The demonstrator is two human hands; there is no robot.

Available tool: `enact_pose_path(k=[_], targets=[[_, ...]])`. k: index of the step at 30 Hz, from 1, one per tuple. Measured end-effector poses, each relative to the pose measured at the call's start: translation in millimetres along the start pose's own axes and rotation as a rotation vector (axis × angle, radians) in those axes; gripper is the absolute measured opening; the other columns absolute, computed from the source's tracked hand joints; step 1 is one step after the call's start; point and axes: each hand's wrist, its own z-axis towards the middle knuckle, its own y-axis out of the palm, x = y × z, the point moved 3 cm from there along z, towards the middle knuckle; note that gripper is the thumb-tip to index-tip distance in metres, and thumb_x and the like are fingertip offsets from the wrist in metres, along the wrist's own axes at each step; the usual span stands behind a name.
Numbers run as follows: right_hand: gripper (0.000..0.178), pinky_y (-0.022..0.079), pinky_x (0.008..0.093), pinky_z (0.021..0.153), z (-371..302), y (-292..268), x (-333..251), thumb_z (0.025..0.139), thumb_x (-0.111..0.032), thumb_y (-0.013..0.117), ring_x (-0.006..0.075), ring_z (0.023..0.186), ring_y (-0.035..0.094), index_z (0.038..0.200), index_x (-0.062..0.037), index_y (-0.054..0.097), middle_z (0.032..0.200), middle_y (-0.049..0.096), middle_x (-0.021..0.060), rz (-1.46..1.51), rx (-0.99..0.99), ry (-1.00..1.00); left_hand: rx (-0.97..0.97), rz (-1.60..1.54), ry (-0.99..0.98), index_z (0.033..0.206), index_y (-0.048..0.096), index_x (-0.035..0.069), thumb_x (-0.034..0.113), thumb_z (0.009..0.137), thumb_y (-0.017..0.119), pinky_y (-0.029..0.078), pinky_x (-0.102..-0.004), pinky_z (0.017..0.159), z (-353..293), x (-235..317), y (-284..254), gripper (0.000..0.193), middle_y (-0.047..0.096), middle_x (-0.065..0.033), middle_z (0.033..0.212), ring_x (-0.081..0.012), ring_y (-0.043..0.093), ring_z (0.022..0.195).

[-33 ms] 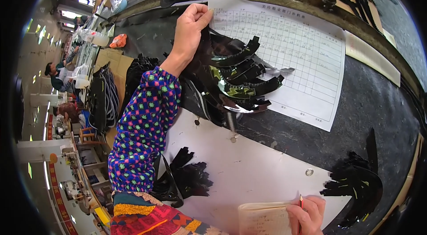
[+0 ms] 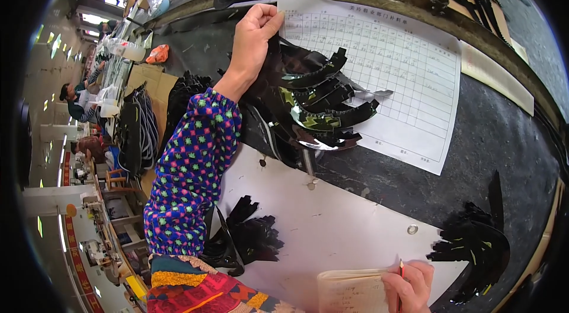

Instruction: Applying glue to shoe components and recording production counts in a notebook.

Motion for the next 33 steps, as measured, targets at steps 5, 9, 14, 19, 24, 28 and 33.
enact_pose_path(k=[5,9,14,19,24,28,33], targets=[[0.025,0.046,0.0387,0.075,1,0,-1,0.074,0.004,0.069,0.0304,0.083,0.054,0.097,-0.0044,0.062,0.090,0.061,0.0108,0.000,-0.016,0.014,-0.001,-0.005,0.027,0.093,0.060,-0.002,0.009,0.092,0.064,0.044,-0.0226,0.067,-1,1,0,0.012,0.064,-0.0016,0.079,-0.0067,0.054,0.071],[0.024,0.045,0.0389,0.075,1,0,-1,0.075,0.004,0.069,0.0302,0.084,0.054,0.097,-0.0050,0.062,0.091,0.060,0.0104,-0.005,-0.024,0.025,-0.002,0.029,0.014,0.095,0.060,-0.002,0.010,0.093,0.063,0.045,-0.0231,0.069,-1,0,0,0.013,0.064,-0.0023,0.081,-0.0071,0.054,0.072],[0.026,0.047,0.0403,0.079,-1,-2,2,0.075,0.005,0.070,0.0320,0.088,0.057,0.099,-0.0041,0.065,0.095,0.061,0.0126,0.012,-0.022,0.025,-0.003,-0.050,-0.073,0.098,0.060,-0.002,0.013,0.095,0.061,0.043,-0.0223,0.072,2,-8,-1,0.015,0.065,-0.0029,0.083,-0.0069,0.054,0.077],[0.027,0.049,0.0419,0.082,0,-3,2,0.075,0.006,0.071,0.0342,0.091,0.060,0.100,-0.0026,0.068,0.099,0.063,0.0150,0.017,-0.009,-0.001,-0.006,-0.099,-0.071,0.098,0.059,-0.001,0.014,0.095,0.061,0.043,-0.0217,0.072,1,-8,1,0.016,0.065,-0.0019,0.083,-0.0061,0.053,0.076],[0.027,0.049,0.0413,0.081,1,-3,1,0.075,0.008,0.070,0.0340,0.090,0.060,0.099,-0.0027,0.069,0.098,0.063,0.0145,0.017,-0.012,-0.001,-0.053,-0.081,-0.070,0.106,0.057,0.001,0.016,0.098,0.061,0.041,-0.0199,0.080,2,-11,-3,0.018,0.063,-0.0005,0.091,-0.0056,0.053,0.084],[0.027,0.049,0.0412,0.081,2,-4,0,0.075,0.008,0.070,0.0340,0.090,0.060,0.099,-0.0029,0.069,0.098,0.063,0.0145,0.011,-0.020,0.005,-0.035,-0.062,-0.069,0.107,0.057,0.001,0.015,0.097,0.062,0.042,-0.0201,0.080,2,-11,-1,0.018,0.065,-0.0012,0.092,-0.0055,0.054,0.085],[0.028,0.049,0.0413,0.081,1,-3,1,0.074,0.009,0.070,0.0343,0.090,0.060,0.099,-0.0025,0.068,0.098,0.063,0.0146,0.016,-0.016,0.006,-0.031,-0.114,-0.043,0.102,0.059,-0.002,0.013,0.095,0.063,0.044,-0.0220,0.070,-2,-3,6,0.017,0.065,-0.0023,0.081,-0.0065,0.054,0.074]])
